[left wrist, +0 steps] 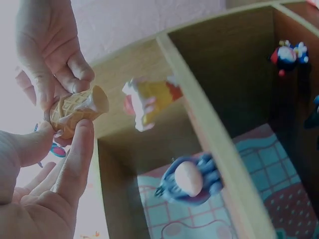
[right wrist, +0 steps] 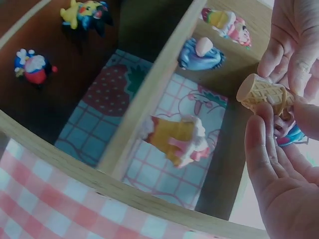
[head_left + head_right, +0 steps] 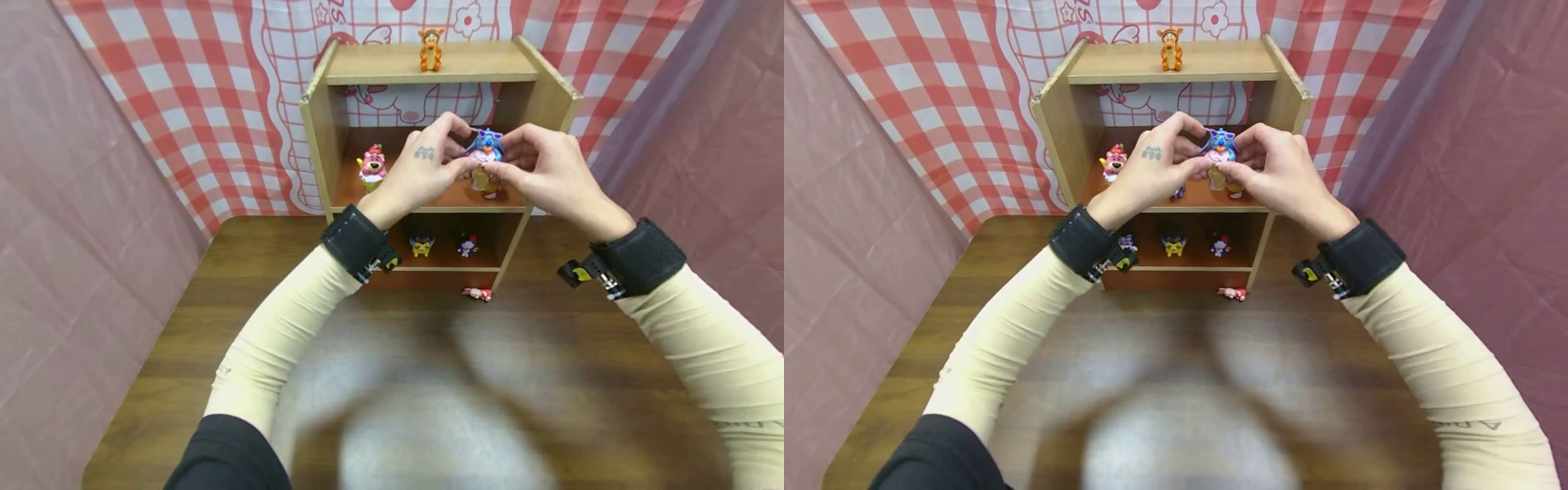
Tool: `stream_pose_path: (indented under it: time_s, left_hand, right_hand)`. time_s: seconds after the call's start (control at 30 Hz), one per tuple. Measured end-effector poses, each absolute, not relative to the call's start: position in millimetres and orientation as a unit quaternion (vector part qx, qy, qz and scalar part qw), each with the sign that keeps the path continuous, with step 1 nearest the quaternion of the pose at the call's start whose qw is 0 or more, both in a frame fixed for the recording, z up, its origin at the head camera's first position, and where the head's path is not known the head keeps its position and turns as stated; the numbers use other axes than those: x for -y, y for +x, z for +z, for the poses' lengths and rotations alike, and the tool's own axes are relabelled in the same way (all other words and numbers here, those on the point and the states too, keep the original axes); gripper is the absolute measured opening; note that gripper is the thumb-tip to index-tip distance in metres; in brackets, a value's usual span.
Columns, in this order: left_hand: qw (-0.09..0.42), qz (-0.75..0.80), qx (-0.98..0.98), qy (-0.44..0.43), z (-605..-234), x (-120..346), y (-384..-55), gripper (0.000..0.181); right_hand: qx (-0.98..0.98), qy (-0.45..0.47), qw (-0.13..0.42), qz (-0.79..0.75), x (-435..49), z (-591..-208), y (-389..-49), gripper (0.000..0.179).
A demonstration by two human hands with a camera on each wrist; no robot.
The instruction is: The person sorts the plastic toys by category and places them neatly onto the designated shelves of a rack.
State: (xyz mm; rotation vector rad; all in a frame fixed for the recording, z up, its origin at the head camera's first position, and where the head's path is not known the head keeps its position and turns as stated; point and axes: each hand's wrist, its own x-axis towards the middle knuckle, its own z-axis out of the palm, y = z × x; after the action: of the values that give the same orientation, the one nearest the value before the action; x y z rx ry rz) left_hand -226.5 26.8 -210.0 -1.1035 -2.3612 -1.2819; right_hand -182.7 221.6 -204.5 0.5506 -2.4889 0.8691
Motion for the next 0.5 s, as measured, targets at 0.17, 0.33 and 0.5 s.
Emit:
stream_pose_path:
  time_s: [0.17, 0.33, 0.5]
  left_hand:
    - [0.1, -0.434, 0.817, -0.366, -194.4, -29.9, -230.4, 0.035]
    - [0.093, -0.442, 0.826, -0.337, -179.8, -28.7, -233.2, 0.036]
    - [0.088, -0.442, 0.83, -0.329, -170.9, -27.6, -239.1, 0.037]
  right_hand:
    - [0.908, 0.183, 0.215, 0.309, -223.4, -191.2, -187.5, 0.035]
    - [0.91, 0.182, 0.215, 0.304, -220.7, -179.5, -195.0, 0.037]
    - [0.908, 0.181, 0.201, 0.32, -218.7, -171.7, -202.3, 0.038]
